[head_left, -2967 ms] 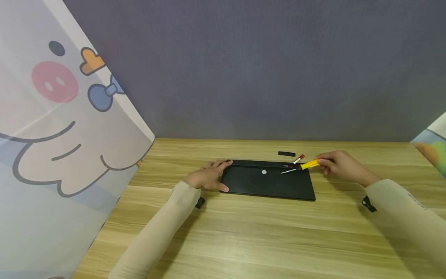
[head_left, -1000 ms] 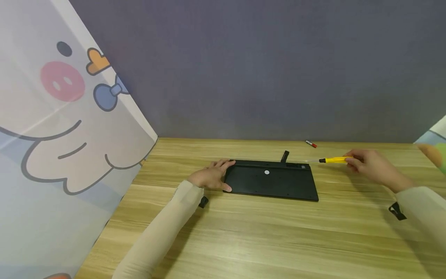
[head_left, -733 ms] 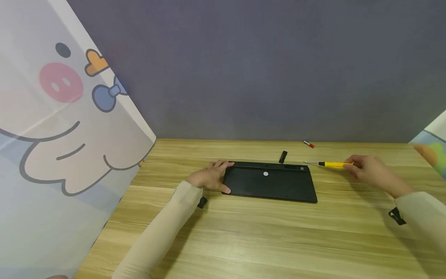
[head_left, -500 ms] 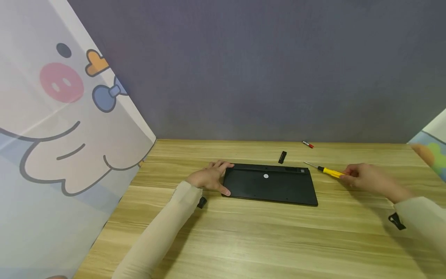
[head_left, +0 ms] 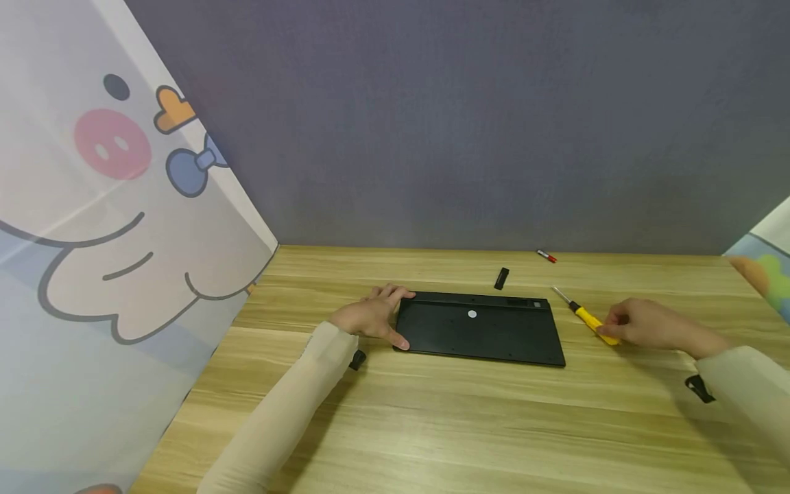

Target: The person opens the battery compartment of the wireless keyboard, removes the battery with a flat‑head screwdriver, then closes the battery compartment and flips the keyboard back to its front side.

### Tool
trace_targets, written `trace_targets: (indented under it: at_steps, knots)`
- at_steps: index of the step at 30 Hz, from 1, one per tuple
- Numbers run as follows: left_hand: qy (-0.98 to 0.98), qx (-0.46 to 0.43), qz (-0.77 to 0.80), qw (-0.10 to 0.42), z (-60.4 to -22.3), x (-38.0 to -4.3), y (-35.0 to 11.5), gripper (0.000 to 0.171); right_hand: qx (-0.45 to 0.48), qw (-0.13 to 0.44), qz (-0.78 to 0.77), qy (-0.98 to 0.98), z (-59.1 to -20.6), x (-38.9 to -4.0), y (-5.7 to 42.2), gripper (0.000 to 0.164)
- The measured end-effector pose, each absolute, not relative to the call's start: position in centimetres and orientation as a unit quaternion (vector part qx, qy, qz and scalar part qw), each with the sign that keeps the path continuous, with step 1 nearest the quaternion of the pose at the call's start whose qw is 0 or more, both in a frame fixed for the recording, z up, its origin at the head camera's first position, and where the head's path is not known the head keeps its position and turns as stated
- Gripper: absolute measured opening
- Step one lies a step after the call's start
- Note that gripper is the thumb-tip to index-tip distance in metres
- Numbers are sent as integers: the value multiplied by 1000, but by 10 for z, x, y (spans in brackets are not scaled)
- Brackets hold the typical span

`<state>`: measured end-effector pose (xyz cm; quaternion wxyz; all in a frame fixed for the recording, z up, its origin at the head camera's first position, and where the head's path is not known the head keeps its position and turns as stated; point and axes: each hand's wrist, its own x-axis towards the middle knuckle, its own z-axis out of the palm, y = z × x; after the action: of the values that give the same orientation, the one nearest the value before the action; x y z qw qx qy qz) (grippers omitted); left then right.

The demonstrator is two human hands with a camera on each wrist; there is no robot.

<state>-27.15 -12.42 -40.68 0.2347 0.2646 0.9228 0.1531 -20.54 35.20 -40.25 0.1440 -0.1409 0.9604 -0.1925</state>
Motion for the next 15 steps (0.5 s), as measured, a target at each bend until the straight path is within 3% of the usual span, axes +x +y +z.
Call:
trace_targets:
  at_steps: [15]
  knots:
    - [923,265,150,235,-406,-271,-123,105,-147,213,-180,949,-398,-212,333,33]
